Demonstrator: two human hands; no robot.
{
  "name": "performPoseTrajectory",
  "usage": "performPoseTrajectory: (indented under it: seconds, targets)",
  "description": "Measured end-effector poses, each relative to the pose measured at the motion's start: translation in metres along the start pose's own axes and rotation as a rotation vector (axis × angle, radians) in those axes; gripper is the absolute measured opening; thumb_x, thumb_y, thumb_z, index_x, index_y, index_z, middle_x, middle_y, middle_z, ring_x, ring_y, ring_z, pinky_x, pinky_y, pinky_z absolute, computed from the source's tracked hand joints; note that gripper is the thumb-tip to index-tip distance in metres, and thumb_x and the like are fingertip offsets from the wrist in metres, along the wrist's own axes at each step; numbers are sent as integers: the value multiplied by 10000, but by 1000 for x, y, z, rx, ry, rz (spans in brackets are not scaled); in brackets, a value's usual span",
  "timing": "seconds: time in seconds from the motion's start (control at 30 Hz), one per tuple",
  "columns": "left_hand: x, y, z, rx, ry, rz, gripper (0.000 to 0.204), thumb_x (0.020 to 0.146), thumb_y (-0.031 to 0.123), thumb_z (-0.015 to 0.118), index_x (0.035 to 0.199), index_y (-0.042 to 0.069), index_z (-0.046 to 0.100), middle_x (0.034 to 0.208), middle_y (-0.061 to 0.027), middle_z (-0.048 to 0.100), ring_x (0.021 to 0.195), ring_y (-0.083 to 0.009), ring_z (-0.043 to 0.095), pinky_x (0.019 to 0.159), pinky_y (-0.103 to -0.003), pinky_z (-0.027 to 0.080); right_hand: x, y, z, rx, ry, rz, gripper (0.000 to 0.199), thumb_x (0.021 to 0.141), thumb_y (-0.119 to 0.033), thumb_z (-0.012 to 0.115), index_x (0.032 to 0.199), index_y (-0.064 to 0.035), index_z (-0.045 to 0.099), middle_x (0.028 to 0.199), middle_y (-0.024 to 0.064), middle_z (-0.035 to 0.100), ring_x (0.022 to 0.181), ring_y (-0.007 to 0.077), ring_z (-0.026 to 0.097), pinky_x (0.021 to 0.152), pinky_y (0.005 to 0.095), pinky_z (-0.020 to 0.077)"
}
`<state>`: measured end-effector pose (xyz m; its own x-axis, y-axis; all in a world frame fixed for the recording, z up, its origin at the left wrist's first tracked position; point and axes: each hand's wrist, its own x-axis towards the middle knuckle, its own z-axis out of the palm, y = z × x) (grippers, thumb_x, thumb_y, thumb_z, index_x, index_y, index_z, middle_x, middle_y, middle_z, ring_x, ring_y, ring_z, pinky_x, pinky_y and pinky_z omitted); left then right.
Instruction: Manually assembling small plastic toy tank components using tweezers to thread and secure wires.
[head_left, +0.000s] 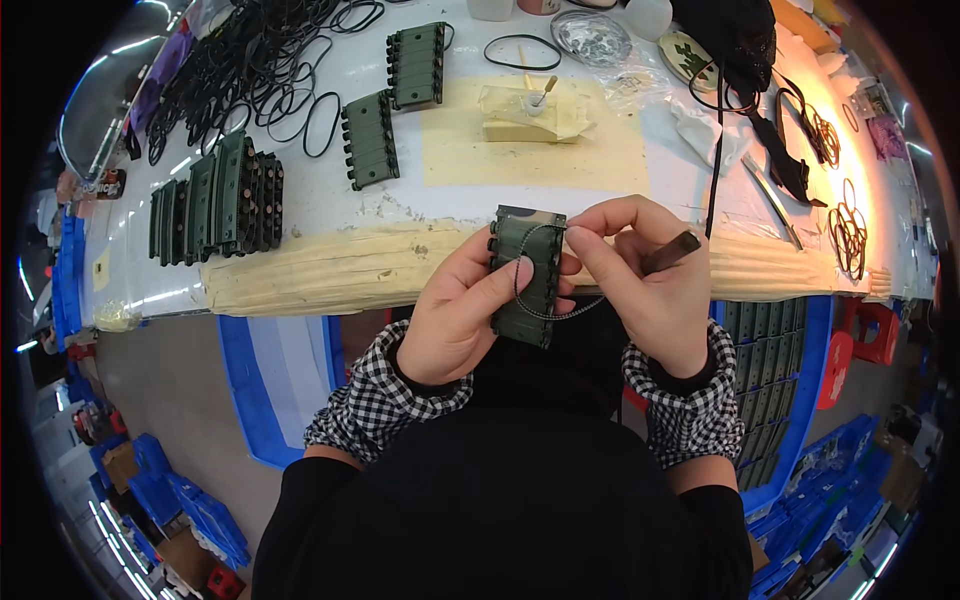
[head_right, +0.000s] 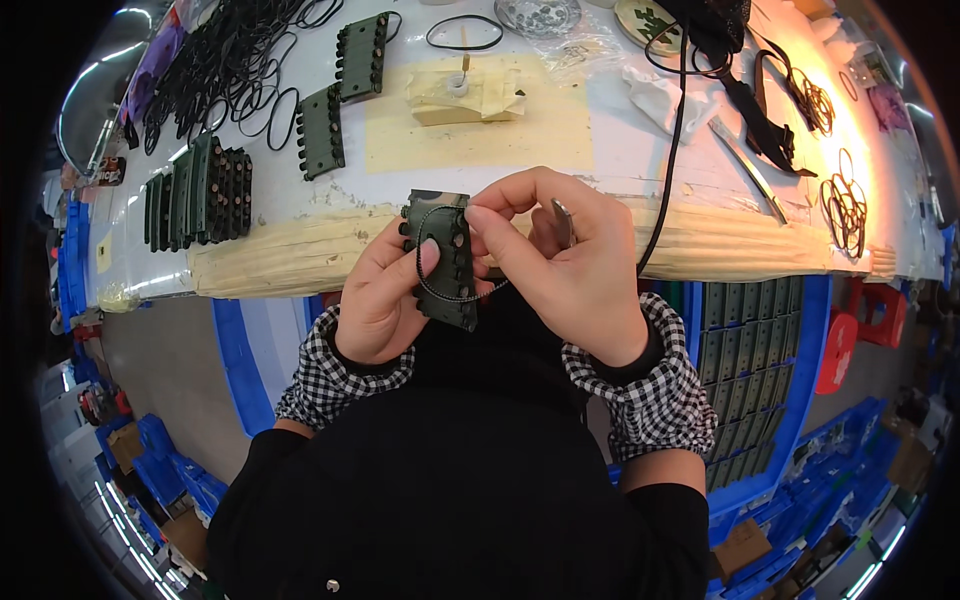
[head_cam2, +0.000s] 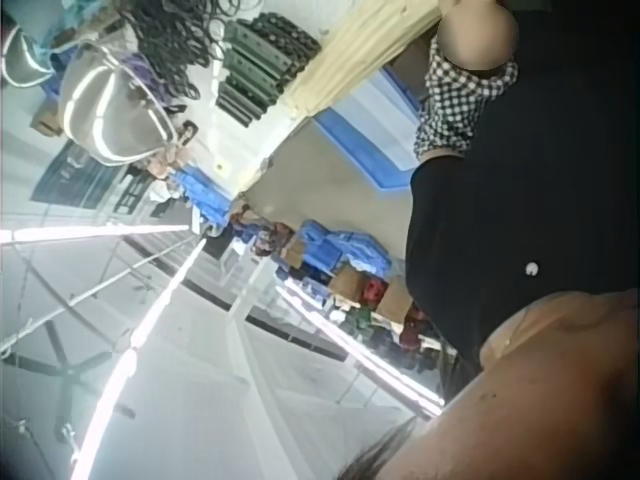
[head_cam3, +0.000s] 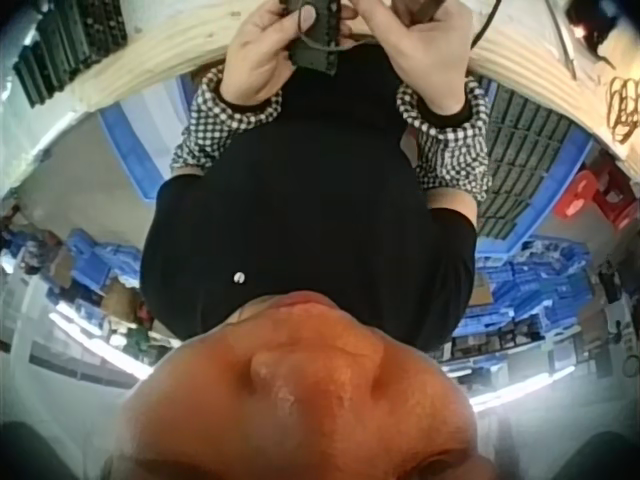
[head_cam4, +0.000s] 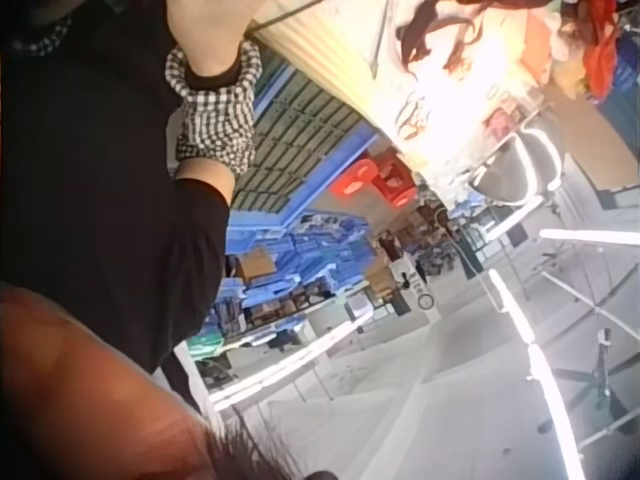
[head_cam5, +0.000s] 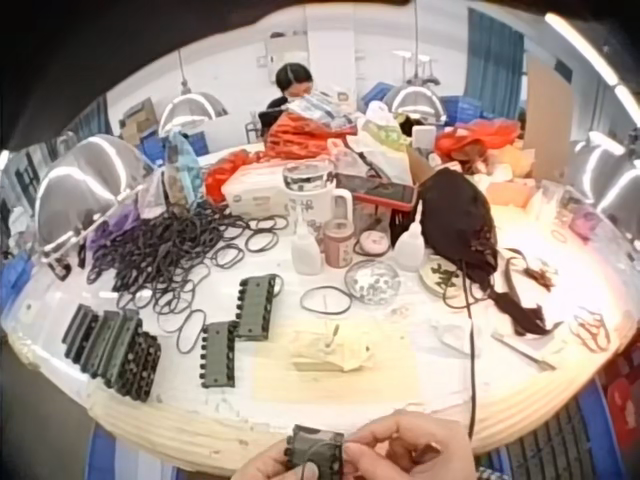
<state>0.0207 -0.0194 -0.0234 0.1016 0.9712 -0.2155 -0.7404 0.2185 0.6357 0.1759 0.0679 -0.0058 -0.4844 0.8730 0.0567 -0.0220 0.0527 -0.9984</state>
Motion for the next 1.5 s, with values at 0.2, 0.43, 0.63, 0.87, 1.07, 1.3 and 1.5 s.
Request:
performPoseTrajectory:
  seconds: [0.2, 0.43, 0.63, 0.87, 1.07, 1.3, 1.5]
  targets:
    - [0, -5, 1, 23, 29, 49, 349, 964, 159, 522, 1272, 12, 447, 1122, -100, 586, 983, -176, 607, 851, -352, 533, -1, -1, -1, -48, -13, 73, 58, 834, -28, 644, 843, 26, 627, 711, -17, 634, 478, -39, 406, 410, 141, 258]
    - [0, -10, 2, 151, 100, 122, 322, 962, 150, 529, 1239, -2, 468, 1086, -87, 593, 930, -169, 620, 835, -324, 526, 1, -7, -1, -178, -7, 46, 79, 833, -53, 651, 845, 23, 635, 700, -28, 627, 448, -27, 362, 401, 170, 256]
    - [1, -9, 4, 177, 119, 135, 309, 958, 140, 535, 1221, -15, 482, 1063, -83, 604, 923, -170, 622, 837, -317, 527, 1, -6, -4, -108, -41, 94, 94, 823, -49, 656, 888, 19, 659, 686, -37, 621, 457, -23, 333, 419, 171, 242]
    - [1, -9, 2, 235, 93, 130, 312, 956, 125, 534, 1227, -18, 476, 1099, -95, 602, 923, -164, 624, 840, -315, 533, 10, 0, -14, -37, -110, 172, 89, 828, -57, 655, 844, 30, 664, 685, -17, 629, 527, 0, 472, 474, 189, 360]
    - [2, -11, 5, 223, 138, 147, 304, 958, 137, 533, 1212, -21, 478, 1083, -104, 611, 935, -170, 634, 858, -315, 533, 4, -18, -4, -333, -70, -29, 72, 794, -21, 659, 845, 30, 657, 712, 43, 638, 632, 86, 634, 548, 232, 483]
    - [3, -12, 12, 218, 216, 262, 269, 954, 150, 552, 1157, -16, 494, 1039, -92, 617, 893, -152, 628, 806, -290, 531, -3, -7, 11, -380, 32, -175, 92, 762, 28, 664, 853, 13, 659, 701, 81, 605, 600, 150, 597, 524, 271, 460]
    - [5, -14, 12, 90, 203, 243, 232, 968, 144, 522, 1142, -7, 495, 1012, -80, 615, 896, -144, 622, 805, -280, 521, -5, 0, 14, -199, 70, -36, 112, 770, 16, 679, 882, 4, 681, 735, 78, 619, 592, 126, 589, 500, 240, 438]
